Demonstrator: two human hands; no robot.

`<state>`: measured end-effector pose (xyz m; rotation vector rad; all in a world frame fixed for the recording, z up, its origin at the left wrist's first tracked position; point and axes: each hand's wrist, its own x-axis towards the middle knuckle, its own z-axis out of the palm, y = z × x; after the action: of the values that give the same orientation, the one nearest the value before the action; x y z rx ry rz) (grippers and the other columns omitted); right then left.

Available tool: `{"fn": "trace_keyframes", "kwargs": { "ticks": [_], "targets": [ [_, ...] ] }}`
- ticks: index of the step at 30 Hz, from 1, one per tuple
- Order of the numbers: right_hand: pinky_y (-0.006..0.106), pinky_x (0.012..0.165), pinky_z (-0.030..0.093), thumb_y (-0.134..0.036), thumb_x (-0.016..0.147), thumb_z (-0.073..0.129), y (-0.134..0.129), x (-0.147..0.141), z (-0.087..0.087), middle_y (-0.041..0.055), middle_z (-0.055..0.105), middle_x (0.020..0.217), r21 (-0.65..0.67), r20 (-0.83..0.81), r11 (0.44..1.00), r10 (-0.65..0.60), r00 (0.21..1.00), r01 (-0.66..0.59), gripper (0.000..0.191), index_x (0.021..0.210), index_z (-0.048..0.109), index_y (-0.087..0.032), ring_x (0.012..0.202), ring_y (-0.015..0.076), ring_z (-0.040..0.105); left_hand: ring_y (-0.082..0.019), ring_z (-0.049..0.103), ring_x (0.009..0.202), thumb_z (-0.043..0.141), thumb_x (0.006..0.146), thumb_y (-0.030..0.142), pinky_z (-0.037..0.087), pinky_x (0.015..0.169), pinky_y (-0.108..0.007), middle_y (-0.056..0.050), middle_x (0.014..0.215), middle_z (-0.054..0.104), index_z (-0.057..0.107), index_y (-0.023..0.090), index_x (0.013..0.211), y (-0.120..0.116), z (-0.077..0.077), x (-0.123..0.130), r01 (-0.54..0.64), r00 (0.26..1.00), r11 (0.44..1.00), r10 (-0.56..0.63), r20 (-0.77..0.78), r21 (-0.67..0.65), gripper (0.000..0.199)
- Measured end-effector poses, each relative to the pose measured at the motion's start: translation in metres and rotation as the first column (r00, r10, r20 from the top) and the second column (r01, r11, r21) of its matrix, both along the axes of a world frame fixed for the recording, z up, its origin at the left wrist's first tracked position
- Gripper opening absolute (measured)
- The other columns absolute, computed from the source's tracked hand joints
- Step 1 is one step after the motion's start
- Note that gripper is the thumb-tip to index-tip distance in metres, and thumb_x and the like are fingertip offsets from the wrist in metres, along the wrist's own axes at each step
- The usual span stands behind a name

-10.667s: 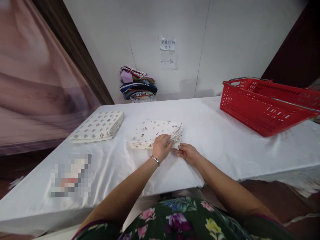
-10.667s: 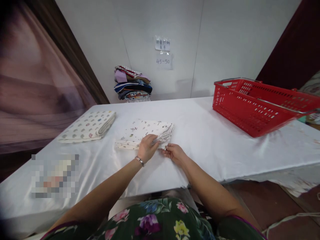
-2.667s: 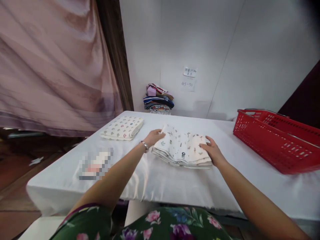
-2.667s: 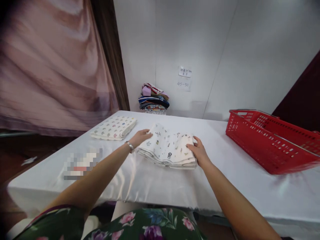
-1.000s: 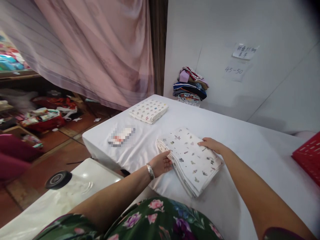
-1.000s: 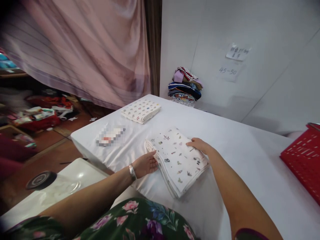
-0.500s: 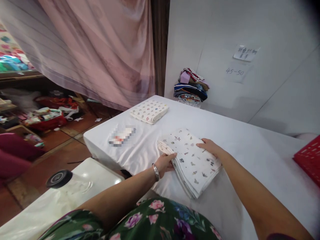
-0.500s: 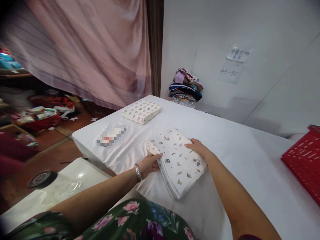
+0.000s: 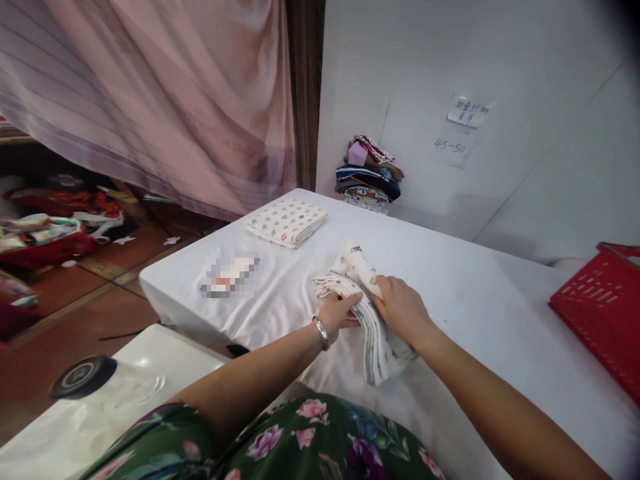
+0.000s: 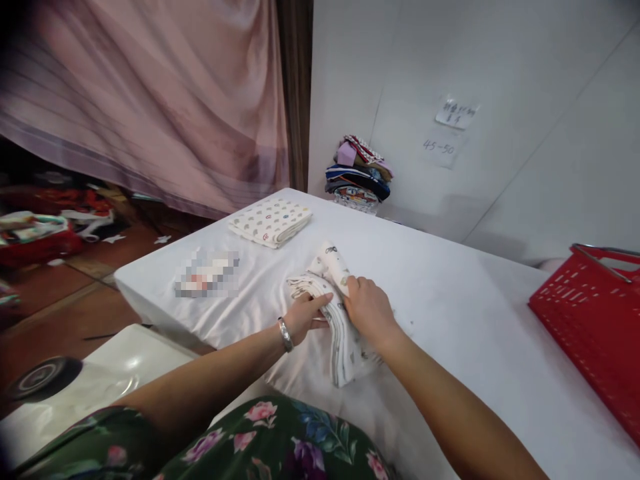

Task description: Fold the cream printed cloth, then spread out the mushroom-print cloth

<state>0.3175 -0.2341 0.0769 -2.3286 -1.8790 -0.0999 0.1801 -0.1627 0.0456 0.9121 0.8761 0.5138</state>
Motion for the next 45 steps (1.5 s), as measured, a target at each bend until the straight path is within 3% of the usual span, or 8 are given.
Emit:
{"fn": "trace_keyframes", "kwargs": {
  "ticks": [5, 11, 18, 29, 33, 37, 40, 45],
  "targets": [
    [0.033, 0.076, 0.039, -0.037, 0.09, 0.039, -0.018, -0.011, 0.004, 0.0109, 0.057, 0.1, 0.044, -0.111, 0.997, 0.068, 0.992, -0.064, 0.048, 0.135, 0.034, -0.021, 0.093, 0.024, 0.052, -0.015, 0.06, 0.057, 0.074, 0.066, 0.036, 0.054, 0.055, -0.031, -0.004, 0.069, 0.063, 0.053, 0.015, 0.084, 0.003, 0.004, 0.009, 0.036, 0.999, 0.998, -0.037, 0.028, 0.042, 0.035],
    [0.037, 0.079, 0.039, -0.064, 0.074, 0.055, -0.036, -0.011, 0.019, 0.0118, 0.052, 0.103, 0.024, -0.146, 0.999, -0.036, 0.989, 0.04, 0.072, 0.132, 0.039, -0.024, 0.096, 0.028, 0.05, -0.013, 0.058, 0.057, 0.074, 0.065, 0.038, 0.051, 0.054, -0.028, -0.004, 0.077, 0.062, 0.053, 0.015, 0.085, -0.001, 0.017, 0.03, 0.114, 0.992, 0.989, -0.118, 0.046, 0.092, 0.037],
    [0.037, 0.078, 0.04, -0.056, 0.071, 0.062, -0.053, 0.015, 0.034, 0.01, 0.053, 0.1, 0.082, -0.111, 0.962, -0.253, 0.961, 0.262, 0.069, 0.127, 0.041, -0.022, 0.091, 0.0266, 0.052, -0.017, 0.064, 0.075, 0.074, 0.062, 0.039, 0.051, 0.068, -0.027, -0.004, 0.081, 0.065, 0.055, 0.017, 0.081, -0.008, 0.045, 0.057, 0.35, 0.919, 0.923, -0.372, 0.134, 0.158, 0.035],
    [0.028, 0.073, 0.044, -0.039, 0.068, 0.064, -0.088, 0.055, 0.025, 0.0, 0.063, 0.1, 0.05, -0.508, 0.94, -0.267, 0.819, 0.337, 0.053, 0.118, 0.05, -0.027, 0.089, 0.0199, 0.059, -0.024, 0.059, 0.103, 0.07, 0.06, 0.048, 0.046, 0.087, -0.034, -0.008, 0.105, 0.066, 0.06, 0.019, 0.104, -0.026, 0.049, 0.071, 0.508, 0.851, 0.803, -0.524, -0.037, 0.313, 0.053],
    [0.027, 0.077, 0.045, -0.026, 0.067, 0.062, -0.101, 0.068, 0.022, -0.0037, 0.063, 0.101, 0.107, -0.636, 0.929, -0.21, 0.742, 0.355, 0.052, 0.118, 0.053, -0.028, 0.091, 0.0171, 0.059, -0.024, 0.064, 0.084, 0.071, 0.055, 0.053, 0.048, 0.078, -0.035, -0.008, 0.093, 0.069, 0.059, 0.017, 0.111, -0.026, 0.033, 0.076, 0.576, 0.807, 0.717, -0.574, -0.137, 0.392, 0.068],
    [0.028, 0.079, 0.046, -0.022, 0.067, 0.06, -0.12, 0.085, 0.038, -0.0035, 0.064, 0.102, 0.179, -0.634, 0.899, -0.206, 0.745, 0.4, 0.053, 0.119, 0.053, -0.026, 0.091, 0.0176, 0.059, -0.024, 0.063, 0.081, 0.064, 0.065, 0.054, 0.049, 0.08, -0.036, -0.005, 0.086, 0.069, 0.067, 0.022, 0.098, -0.027, 0.004, 0.073, 0.657, 0.699, 0.465, -0.671, -0.247, 0.594, 0.046],
    [0.031, 0.089, 0.043, -0.021, 0.068, 0.06, -0.141, 0.103, 0.069, -0.0004, 0.061, 0.113, 0.284, -0.547, 0.86, -0.217, 0.809, 0.423, 0.054, 0.121, 0.053, -0.024, 0.101, 0.0195, 0.057, -0.026, 0.063, 0.091, 0.06, 0.07, 0.051, 0.048, 0.088, -0.04, 0.0, 0.093, 0.07, 0.071, 0.032, 0.085, -0.02, -0.02, 0.071, 0.622, 0.706, 0.269, -0.599, -0.378, 0.735, 0.027],
    [0.036, 0.097, 0.038, -0.022, 0.071, 0.058, -0.189, 0.155, 0.144, 0.0022, 0.054, 0.127, 0.384, -0.284, 0.772, -0.424, 0.86, 0.507, 0.058, 0.128, 0.048, -0.025, 0.113, 0.023, 0.05, -0.028, 0.064, 0.095, 0.059, 0.063, 0.053, 0.048, 0.093, -0.048, 0.014, 0.096, 0.069, 0.067, 0.056, 0.077, 0.014, -0.089, 0.08, 0.518, 0.781, 0.137, -0.477, -0.402, 0.844, 0.016]
  ]
}}
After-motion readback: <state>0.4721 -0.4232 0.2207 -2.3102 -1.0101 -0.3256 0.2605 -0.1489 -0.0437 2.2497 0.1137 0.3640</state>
